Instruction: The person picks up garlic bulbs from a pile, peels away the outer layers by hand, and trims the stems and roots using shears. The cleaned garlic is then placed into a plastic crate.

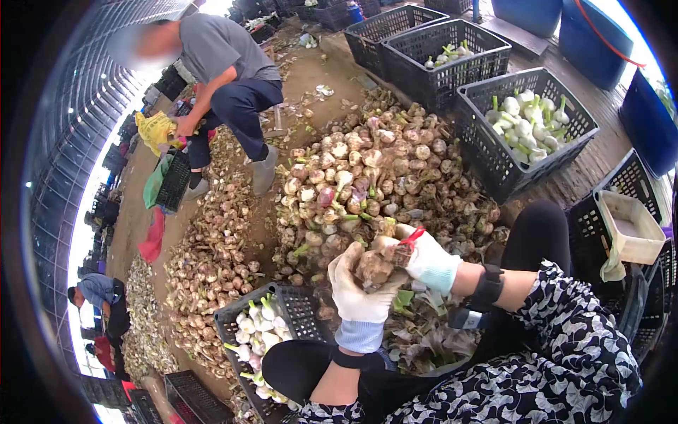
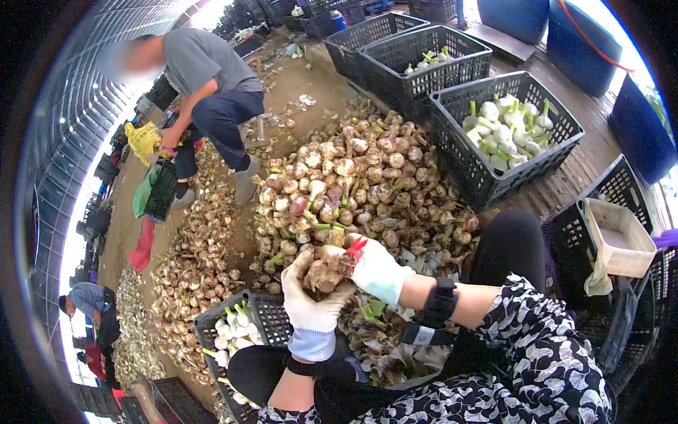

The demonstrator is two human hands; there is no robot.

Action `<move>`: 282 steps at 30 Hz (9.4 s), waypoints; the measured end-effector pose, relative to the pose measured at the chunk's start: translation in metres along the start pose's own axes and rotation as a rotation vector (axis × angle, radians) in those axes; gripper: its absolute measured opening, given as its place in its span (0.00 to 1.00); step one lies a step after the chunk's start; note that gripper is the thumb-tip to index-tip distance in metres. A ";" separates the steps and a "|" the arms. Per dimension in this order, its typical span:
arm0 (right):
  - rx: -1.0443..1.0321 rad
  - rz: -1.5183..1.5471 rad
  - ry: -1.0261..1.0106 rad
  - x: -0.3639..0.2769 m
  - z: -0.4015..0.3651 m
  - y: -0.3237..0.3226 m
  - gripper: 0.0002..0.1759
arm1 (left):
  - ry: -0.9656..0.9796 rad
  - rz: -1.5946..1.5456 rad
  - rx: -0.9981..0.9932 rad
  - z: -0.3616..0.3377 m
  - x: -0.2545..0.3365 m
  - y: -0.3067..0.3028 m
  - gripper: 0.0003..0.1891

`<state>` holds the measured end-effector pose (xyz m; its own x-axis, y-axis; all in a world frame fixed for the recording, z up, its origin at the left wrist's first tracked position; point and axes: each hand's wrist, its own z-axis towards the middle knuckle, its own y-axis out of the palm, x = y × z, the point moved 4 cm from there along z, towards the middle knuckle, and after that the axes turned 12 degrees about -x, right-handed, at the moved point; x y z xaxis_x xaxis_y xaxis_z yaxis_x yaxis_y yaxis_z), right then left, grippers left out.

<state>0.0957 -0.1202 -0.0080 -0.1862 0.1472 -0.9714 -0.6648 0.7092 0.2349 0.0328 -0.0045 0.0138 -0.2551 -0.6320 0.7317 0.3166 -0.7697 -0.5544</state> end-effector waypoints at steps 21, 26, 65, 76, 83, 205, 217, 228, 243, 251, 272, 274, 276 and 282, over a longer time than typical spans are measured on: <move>-0.054 -0.347 -0.012 -0.010 -0.004 -0.004 0.12 | -0.309 -0.780 -0.103 -0.004 -0.019 0.000 0.35; -0.230 0.257 0.125 0.046 0.004 -0.020 0.09 | -0.467 -1.245 -0.115 -0.002 -0.036 0.006 0.26; 0.033 0.190 -0.062 0.014 0.010 -0.011 0.12 | -0.478 -1.630 -0.260 0.001 -0.023 0.016 0.23; -0.029 0.142 -0.141 -0.008 -0.010 -0.023 0.08 | -0.442 -1.629 -0.164 -0.006 -0.050 0.016 0.29; -0.140 -1.013 0.137 0.015 -0.009 -0.070 0.07 | -0.393 -1.490 -0.365 -0.008 -0.032 0.006 0.35; 0.065 0.069 0.110 -0.008 -0.021 -0.041 0.14 | -0.035 -0.026 -0.140 0.015 0.002 0.035 0.36; 0.031 -0.435 0.037 -0.003 -0.006 -0.047 0.11 | -0.254 -0.243 -0.181 0.008 -0.010 0.037 0.38; -0.043 -0.264 -0.024 -0.007 -0.003 -0.050 0.11 | -0.106 -0.150 -0.119 0.010 -0.002 0.024 0.35; -0.061 -0.071 0.052 0.005 -0.010 -0.054 0.10 | -0.790 -1.162 -0.280 -0.002 -0.030 0.063 0.24; -0.184 -0.800 -0.248 -0.040 -0.018 -0.057 0.13 | -0.581 -1.127 -0.196 0.003 -0.017 0.048 0.28; -0.614 -1.207 0.459 0.041 -0.032 -0.052 0.14 | -0.519 -1.260 -0.272 0.003 -0.025 0.033 0.36; -0.339 -0.948 0.418 0.004 -0.019 -0.064 0.19 | -0.569 -1.231 -0.336 -0.002 -0.035 0.036 0.35; -0.278 -0.701 0.032 0.012 -0.010 -0.074 0.25 | -0.523 -0.744 -0.465 -0.001 -0.027 0.039 0.31; -0.095 -0.198 0.310 0.006 -0.006 -0.073 0.11 | -0.603 -1.243 -0.464 -0.001 -0.023 0.041 0.36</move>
<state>0.1392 -0.1751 -0.0304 -0.2480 -0.2126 -0.9451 -0.7711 0.6339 0.0598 0.0502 -0.0221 -0.0260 0.3127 0.4928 0.8120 -0.1650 -0.8137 0.5573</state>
